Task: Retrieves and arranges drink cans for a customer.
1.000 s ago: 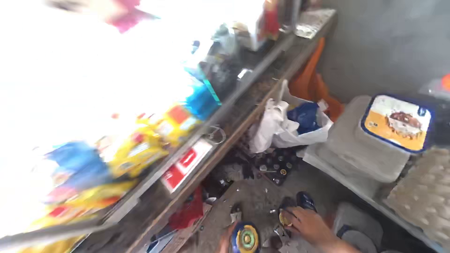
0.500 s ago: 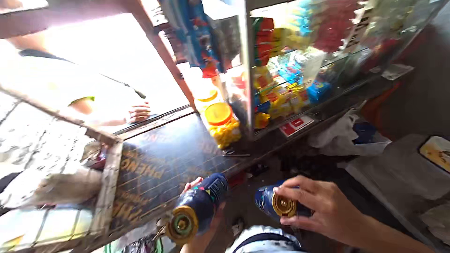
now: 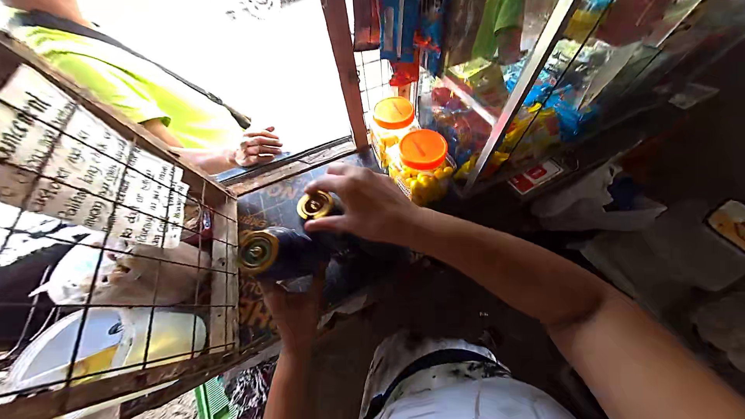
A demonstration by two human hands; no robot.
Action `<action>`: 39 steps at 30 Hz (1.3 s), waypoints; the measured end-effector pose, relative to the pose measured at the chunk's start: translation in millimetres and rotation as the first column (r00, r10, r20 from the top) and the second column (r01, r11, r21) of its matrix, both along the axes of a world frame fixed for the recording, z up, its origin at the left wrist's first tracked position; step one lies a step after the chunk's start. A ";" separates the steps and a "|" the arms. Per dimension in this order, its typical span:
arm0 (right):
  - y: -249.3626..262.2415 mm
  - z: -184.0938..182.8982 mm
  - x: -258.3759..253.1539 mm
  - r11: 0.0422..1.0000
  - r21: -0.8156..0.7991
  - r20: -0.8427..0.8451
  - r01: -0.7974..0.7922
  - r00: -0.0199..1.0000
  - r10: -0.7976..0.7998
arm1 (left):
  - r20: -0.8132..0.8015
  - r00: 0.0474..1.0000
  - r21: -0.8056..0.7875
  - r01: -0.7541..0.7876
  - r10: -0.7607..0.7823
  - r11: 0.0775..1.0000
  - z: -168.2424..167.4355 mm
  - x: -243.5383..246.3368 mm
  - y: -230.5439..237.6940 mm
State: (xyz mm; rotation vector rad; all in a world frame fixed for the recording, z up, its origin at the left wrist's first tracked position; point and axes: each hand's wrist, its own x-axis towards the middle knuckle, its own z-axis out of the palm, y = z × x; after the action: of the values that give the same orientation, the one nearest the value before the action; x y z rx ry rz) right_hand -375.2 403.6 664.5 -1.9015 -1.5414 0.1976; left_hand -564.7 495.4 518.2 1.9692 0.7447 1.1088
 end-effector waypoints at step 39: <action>42.0 28.3 37.9 0.920 -0.321 0.035 0.225 0.973 -0.226 | 0.005 0.991 0.233 0.129 -0.134 0.964 -23.1 14.9 -12.9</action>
State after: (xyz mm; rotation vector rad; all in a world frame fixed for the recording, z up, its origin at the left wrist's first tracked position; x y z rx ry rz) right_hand -337.3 445.6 692.8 -2.3167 -1.3340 0.3684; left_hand -549.8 482.4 495.1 2.1640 0.4822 1.1772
